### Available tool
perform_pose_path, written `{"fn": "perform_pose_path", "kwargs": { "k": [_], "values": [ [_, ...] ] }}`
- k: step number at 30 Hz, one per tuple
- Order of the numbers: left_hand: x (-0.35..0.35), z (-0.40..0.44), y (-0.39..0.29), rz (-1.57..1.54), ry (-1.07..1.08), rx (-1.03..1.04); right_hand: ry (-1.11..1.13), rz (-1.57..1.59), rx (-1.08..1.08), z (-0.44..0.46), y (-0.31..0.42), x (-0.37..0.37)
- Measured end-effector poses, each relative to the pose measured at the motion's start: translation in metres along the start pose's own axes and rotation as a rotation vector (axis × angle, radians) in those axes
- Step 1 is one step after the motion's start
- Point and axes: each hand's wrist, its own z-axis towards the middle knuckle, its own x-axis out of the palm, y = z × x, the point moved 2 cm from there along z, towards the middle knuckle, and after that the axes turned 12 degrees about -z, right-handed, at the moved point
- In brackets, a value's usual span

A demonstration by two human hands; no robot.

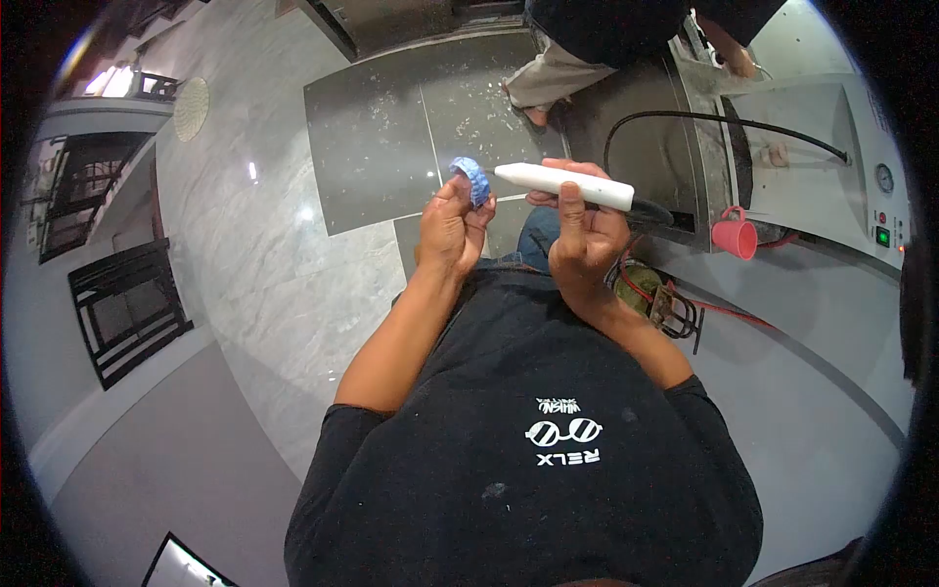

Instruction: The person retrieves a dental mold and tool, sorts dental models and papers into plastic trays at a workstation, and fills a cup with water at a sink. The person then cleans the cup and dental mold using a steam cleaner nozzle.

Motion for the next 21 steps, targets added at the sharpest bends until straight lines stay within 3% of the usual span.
{"fn": "perform_pose_path", "kwargs": {
  "k": [8,11,21],
  "values": [
    [0.0059,-0.0019,-0.0033,0.006,-0.050,0.049,0.010,0.032,-0.007,-0.0011,-0.0008,0.0043],
    [0.0013,-0.0012,-0.0061,0.034,0.043,0.037,0.002,0.015,0.002,-0.0022,-0.0013,0.0034],
    [0.0055,-0.0041,-0.0052,0.226,0.030,0.279,0.007,-0.048,-0.027,0.0003,0.0009,-0.0007]
  ]
}}
